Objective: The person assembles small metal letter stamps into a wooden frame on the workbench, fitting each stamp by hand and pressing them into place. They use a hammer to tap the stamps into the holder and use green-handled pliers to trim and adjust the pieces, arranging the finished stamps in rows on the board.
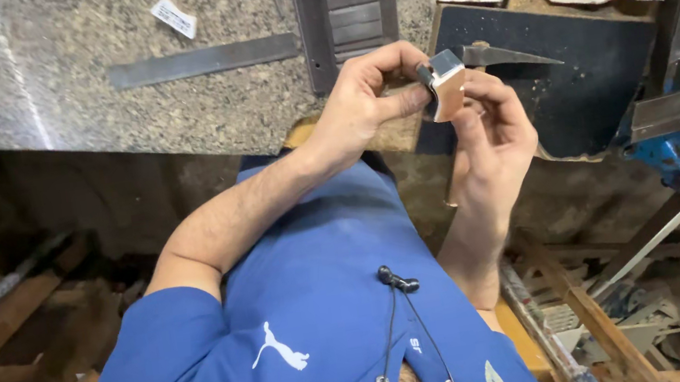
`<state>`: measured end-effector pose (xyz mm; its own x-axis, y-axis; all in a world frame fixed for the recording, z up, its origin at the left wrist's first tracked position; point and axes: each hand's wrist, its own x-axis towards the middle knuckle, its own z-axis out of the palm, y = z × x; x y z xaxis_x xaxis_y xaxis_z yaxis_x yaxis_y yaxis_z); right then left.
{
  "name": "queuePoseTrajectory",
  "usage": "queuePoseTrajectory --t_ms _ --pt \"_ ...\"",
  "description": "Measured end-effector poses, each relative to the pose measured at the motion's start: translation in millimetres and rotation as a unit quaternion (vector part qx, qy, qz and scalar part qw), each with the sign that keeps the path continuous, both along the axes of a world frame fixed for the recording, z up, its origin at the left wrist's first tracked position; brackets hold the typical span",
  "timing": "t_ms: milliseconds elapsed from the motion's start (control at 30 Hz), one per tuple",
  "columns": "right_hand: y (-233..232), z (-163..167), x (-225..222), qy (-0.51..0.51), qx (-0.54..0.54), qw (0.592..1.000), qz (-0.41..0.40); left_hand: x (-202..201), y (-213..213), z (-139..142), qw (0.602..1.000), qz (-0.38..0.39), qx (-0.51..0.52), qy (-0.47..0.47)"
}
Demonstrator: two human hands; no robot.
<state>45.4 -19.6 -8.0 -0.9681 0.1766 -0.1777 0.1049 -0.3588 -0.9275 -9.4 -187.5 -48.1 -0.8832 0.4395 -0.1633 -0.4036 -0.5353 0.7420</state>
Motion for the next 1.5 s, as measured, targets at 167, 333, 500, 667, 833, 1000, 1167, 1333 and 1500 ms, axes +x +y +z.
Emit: queuePoseTrajectory --t_ms 167,333,500,667,833,1000,1167,1333,1500 --pt "-19 2 -8 0.031 0.269 0.963 -0.001 -20 -16 -6 0.995 -0.048 -0.073 0.041" --pt "-43 6 -11 0.03 0.464 0.883 -0.053 -27 -19 -13 0.99 -0.044 -0.106 0.079" --pt "-51 10 -12 0.017 0.502 0.861 -0.082 -27 -11 -12 0.987 -0.031 -0.14 0.066" --pt "-42 6 -9 0.022 0.556 0.824 -0.108 -24 6 -7 0.91 0.052 -0.348 0.221" --pt "-13 -2 -2 0.005 0.342 0.926 -0.157 -24 36 0 0.892 0.032 -0.352 0.28" --pt "33 -18 11 0.024 0.342 0.922 -0.179 -20 83 10 0.864 0.035 -0.388 0.319" --pt "113 -52 26 0.027 0.214 0.954 -0.209 5 169 4 0.844 0.066 -0.426 0.319" --pt "228 -70 54 0.02 0.086 0.97 -0.226 -1 250 -7 0.759 0.127 -0.536 0.347" --pt "271 -79 65 -0.082 0.236 0.962 -0.114 -16 260 -17 0.764 0.14 -0.537 0.33"
